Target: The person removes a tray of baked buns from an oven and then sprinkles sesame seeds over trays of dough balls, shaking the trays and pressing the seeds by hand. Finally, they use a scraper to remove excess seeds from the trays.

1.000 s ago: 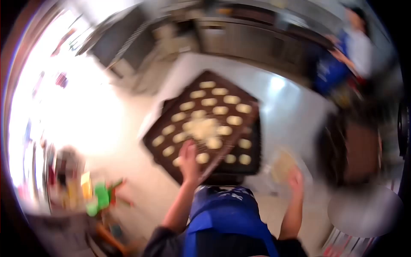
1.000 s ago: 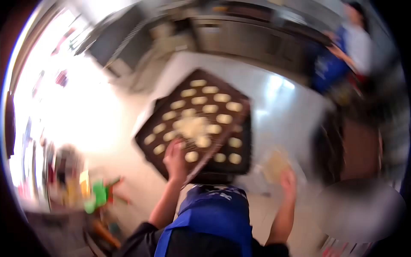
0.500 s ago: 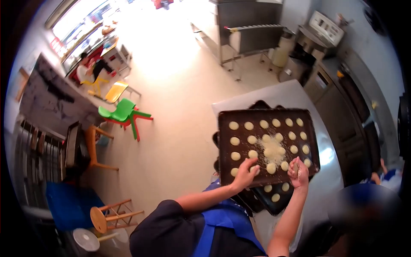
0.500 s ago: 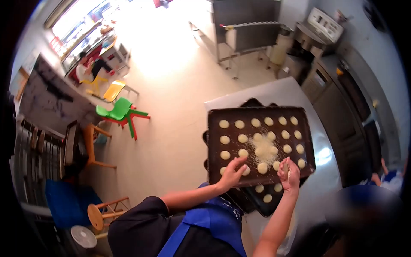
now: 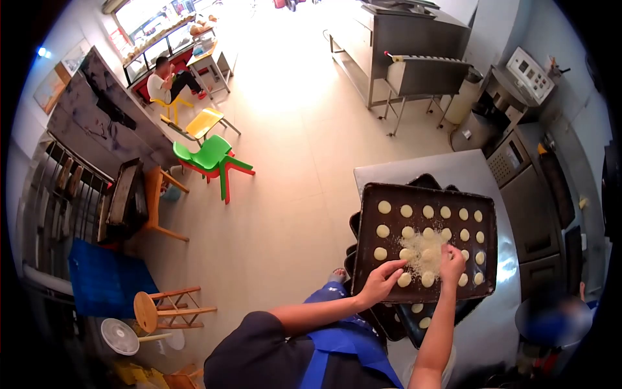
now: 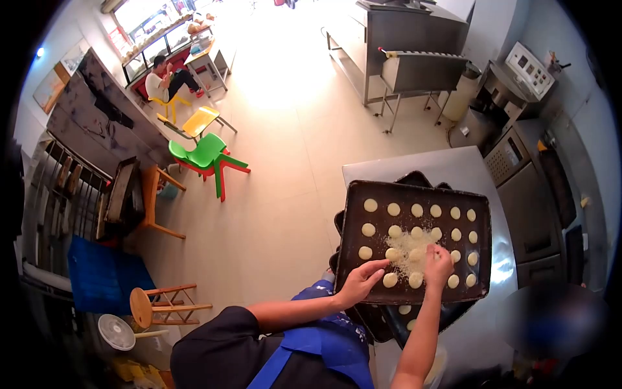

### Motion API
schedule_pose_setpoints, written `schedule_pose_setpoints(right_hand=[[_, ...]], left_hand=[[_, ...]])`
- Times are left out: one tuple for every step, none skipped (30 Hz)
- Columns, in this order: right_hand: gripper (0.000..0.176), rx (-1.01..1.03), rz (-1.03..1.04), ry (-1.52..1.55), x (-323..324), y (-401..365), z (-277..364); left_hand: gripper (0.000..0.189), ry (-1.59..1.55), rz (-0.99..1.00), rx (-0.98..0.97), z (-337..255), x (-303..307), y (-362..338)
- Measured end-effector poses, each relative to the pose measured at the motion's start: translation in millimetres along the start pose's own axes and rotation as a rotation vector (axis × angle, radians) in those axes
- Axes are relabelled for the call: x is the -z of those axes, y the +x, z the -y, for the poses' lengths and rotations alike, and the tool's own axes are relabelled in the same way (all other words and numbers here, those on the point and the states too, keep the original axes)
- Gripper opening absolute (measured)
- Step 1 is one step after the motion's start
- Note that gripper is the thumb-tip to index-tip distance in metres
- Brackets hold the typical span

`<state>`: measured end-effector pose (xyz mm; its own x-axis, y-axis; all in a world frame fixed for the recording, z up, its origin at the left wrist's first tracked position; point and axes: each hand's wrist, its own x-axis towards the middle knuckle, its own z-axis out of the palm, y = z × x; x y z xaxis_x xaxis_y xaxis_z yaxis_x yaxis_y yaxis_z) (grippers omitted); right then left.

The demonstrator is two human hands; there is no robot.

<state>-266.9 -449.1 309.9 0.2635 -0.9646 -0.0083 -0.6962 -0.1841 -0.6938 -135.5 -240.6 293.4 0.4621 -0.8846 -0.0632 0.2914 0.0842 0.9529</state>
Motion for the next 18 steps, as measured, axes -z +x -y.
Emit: schedule_pose_setpoints(right_hand=[[0.039, -0.013, -0.004, 0.005, -4, 1, -5], [0.044, -0.062, -0.026, 0.252, -13, 7, -17], [0.049, -0.109, -0.049, 0.497, -22, 11, -28], [0.064, -0.193, 0.042, 0.714, -31, 16, -40], [0.064, -0.196, 0.035, 0.715, -37, 19, -44], [0.07, -0.403, 0.117, 0.867, -41, 24, -45], [0.078, -0.615, 0.201, 1.01, -40, 25, -47], [0.078, -0.617, 0.195, 1.006, -38, 18, -46], [0.084, -0.54, 0.19, 1.079, -33, 6, -35], [0.092, -0.456, 0.184, 1.153, -27, -6, -20], [0.099, -0.365, 0.179, 1.232, -21, -15, -3], [0.103, -0.303, 0.294, 1.317, -3, -27, 14], [0.103, -0.3, 0.289, 1.324, 10, -37, 29], [0.103, -0.273, 0.284, 1.289, 21, -43, 42], [0.103, -0.245, 0.274, 1.252, 27, -45, 51], [0.102, -0.088, 0.182, 1.138, 27, -45, 53], [0.094, 0.098, 0.084, 1.044, 25, -44, 57], [0.094, 0.094, 0.075, 1.048, 19, -41, 45]], left_hand=[[0.042, 0.031, 0.077, 0.032, -1, -3, 0], [0.042, 0.039, 0.091, 0.038, -8, -13, 2], [0.046, -0.017, 0.153, 0.041, -19, -31, 6], [0.05, -0.074, 0.212, 0.042, -22, -49, 12], [0.055, -0.165, 0.253, 0.052, -13, -70, 25], [0.061, -0.26, 0.289, 0.06, -1, -94, 42], [0.065, -0.111, 0.203, 0.072, 20, -114, 64], [0.069, 0.038, 0.121, 0.083, 45, -126, 87], [0.069, 0.031, 0.131, 0.083, 69, -131, 106], [0.069, 0.043, 0.172, 0.127, 89, -134, 125], [0.069, 0.063, 0.213, 0.164, 96, -136, 142], [0.069, 0.069, 0.221, 0.157, 84, -134, 149], [0.073, 0.151, 0.184, 0.209, 65, -130, 149], [0.077, 0.232, 0.15, 0.262, 49, -128, 150], [0.077, 0.236, 0.161, 0.258, 42, -129, 155], [0.078, -0.078, 0.072, 0.397, 37, -133, 158], [0.078, -0.393, -0.024, 0.532, 30, -134, 160], [0.08, -0.399, -0.048, 0.583, -9, -136, 148]])
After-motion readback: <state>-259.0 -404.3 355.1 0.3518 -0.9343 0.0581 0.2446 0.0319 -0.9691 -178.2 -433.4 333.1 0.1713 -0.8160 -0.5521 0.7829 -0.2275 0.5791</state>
